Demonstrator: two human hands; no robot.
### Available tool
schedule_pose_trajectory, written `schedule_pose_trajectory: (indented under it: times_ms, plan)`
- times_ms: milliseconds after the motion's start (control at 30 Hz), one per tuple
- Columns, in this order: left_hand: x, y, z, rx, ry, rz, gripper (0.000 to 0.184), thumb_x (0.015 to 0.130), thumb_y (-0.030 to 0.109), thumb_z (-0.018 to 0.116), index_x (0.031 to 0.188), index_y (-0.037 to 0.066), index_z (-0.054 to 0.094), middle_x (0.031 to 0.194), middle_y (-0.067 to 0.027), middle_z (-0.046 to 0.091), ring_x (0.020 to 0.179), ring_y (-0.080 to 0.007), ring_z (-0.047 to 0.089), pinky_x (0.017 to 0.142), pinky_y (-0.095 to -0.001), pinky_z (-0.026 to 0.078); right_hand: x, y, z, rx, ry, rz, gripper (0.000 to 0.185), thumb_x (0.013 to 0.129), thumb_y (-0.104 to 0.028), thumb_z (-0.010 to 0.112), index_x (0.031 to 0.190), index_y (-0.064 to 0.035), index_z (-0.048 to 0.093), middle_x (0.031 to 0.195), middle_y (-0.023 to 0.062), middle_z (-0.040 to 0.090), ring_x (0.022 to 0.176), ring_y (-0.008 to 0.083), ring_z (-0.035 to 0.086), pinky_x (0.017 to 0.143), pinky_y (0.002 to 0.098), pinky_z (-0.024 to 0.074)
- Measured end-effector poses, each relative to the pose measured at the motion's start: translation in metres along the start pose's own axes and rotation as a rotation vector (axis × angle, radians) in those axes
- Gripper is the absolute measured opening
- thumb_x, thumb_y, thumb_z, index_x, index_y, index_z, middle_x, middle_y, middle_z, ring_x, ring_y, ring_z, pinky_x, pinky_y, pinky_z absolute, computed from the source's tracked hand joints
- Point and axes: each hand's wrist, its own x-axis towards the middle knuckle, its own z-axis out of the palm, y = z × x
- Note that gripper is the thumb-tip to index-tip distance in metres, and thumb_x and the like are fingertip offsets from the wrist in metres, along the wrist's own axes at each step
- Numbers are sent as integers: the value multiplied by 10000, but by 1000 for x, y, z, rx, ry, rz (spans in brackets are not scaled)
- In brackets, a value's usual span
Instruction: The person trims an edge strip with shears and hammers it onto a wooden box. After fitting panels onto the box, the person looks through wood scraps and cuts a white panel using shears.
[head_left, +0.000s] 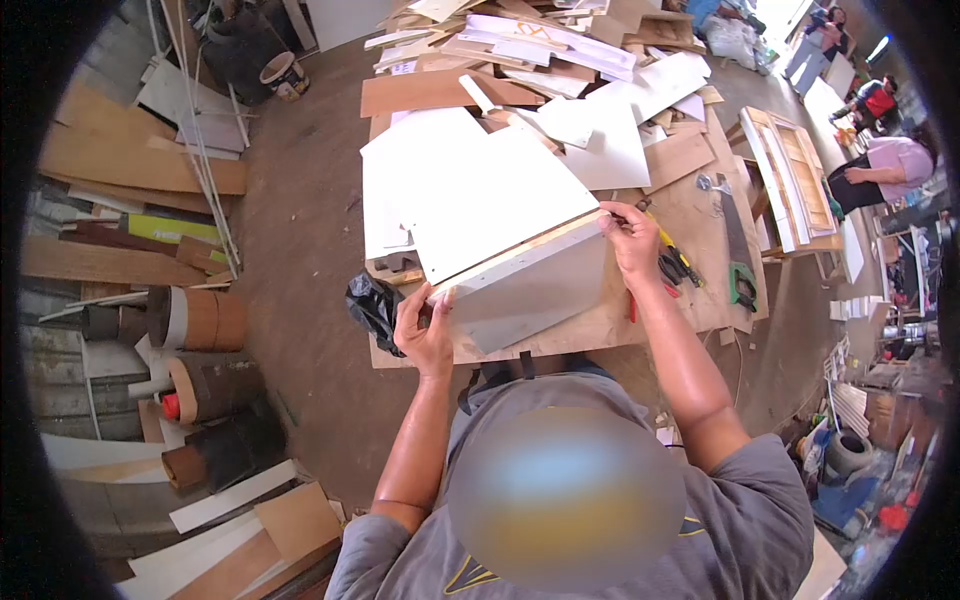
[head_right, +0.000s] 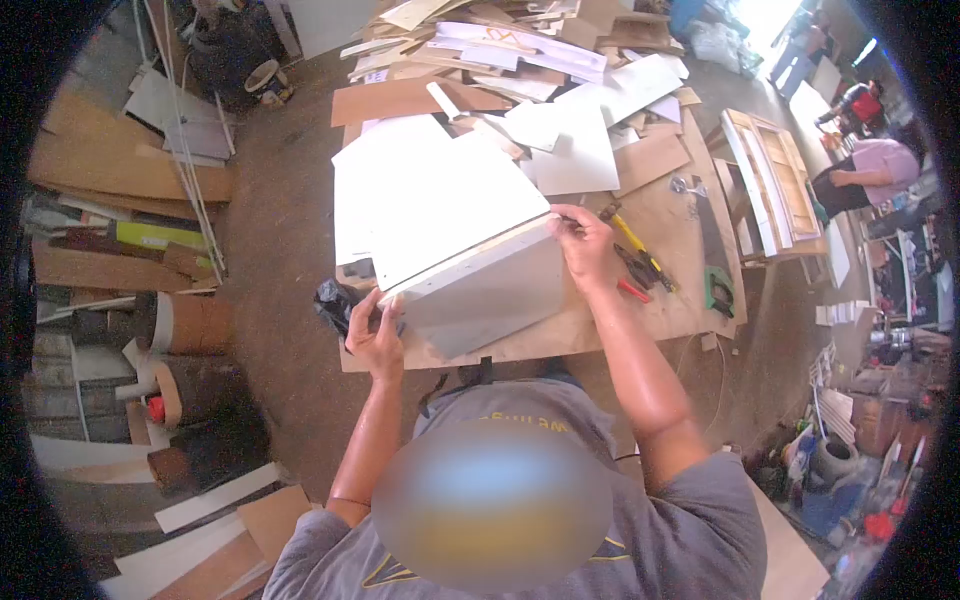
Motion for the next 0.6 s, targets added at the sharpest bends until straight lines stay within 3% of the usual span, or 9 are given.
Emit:
schedule_pose_trajectory:
  times_ms: [67, 167, 200, 233, 300, 333, 433, 533, 600]
  plan:
    - [1, 2, 0, 127, -4, 123, 347, 823, 48, 897, 1144, -1, 774, 1004, -58, 672, 792, -147, 562, 720, -286, 485, 0, 5, 1, 31, 4, -10, 318, 894, -204, 863, 1158, -44, 789, 937, -17, 717, 852, 86, 609, 793, 265, 509]
    - [-1, -5, 2, 126, 33, 205, 325, 829, -24, 853, 1145, -1, 780, 1068, -57, 658, 860, -133, 589, 770, -294, 510, 4, 16, 0, 22, 8, -67, 312, 894, -205, 862, 1155, -50, 794, 932, -13, 731, 872, 85, 615, 776, 273, 517]
    - [0, -7, 2, 144, 27, 233, 374, 818, 12, 890, 1173, 3, 773, 1066, -62, 615, 824, -151, 588, 729, -291, 500, 5, 17, 0, 20, 2, -85, 308, 893, -203, 861, 1153, -52, 794, 935, -7, 739, 875, 90, 621, 772, 276, 520]
    - [-1, -8, 3, 112, 30, 174, 367, 828, -8, 874, 1179, 3, 771, 1063, -62, 615, 841, -149, 598, 732, -286, 511, 4, 17, 0, 18, -6, -99, 304, 893, -201, 860, 1150, -54, 794, 938, -1, 747, 878, 94, 627, 769, 280, 523]
    - [-3, -9, 7, 49, 40, 58, 356, 847, -48, 841, 1191, 2, 767, 1056, -62, 616, 875, -143, 616, 737, -275, 534, 0, 9, -2, -149, -6, -207, 305, 899, -160, 852, 1167, -35, 780, 975, 9, 732, 858, 82, 607, 760, 239, 505]
    - [-1, -6, 9, 44, 32, 111, 344, 876, -106, 777, 1205, -9, 756, 1082, -78, 626, 913, -145, 634, 746, -264, 574, -1, 3, -2, -231, -7, -262, 306, 903, -140, 848, 1176, -25, 773, 994, 15, 725, 848, 76, 597, 756, 219, 496]
    - [1, -15, 8, 100, 24, 165, 338, 884, -110, 764, 1209, -20, 750, 1102, -96, 646, 922, -154, 642, 758, -275, 588, 8, 1, -2, -353, 76, -522, 276, 892, -199, 849, 1125, -60, 794, 925, 77, 754, 801, 147, 670, 725, 285, 534]
    - [-3, -14, 9, 120, 34, 131, 324, 897, -47, 787, 1218, -24, 748, 1120, -98, 678, 938, -148, 646, 757, -285, 562, 7, -2, -3, -226, -15, -333, 280, 896, -206, 844, 1128, -57, 791, 928, 87, 744, 756, 148, 666, 693, 288, 532]
    - [-3, -17, 9, 151, 47, 138, 317, 921, -15, 778, 1235, -27, 742, 1118, -98, 684, 938, -148, 647, 760, -287, 557, 11, -1, -3, -204, -42, -330, 280, 903, -206, 839, 1131, -52, 789, 930, 90, 740, 748, 148, 662, 684, 295, 531]
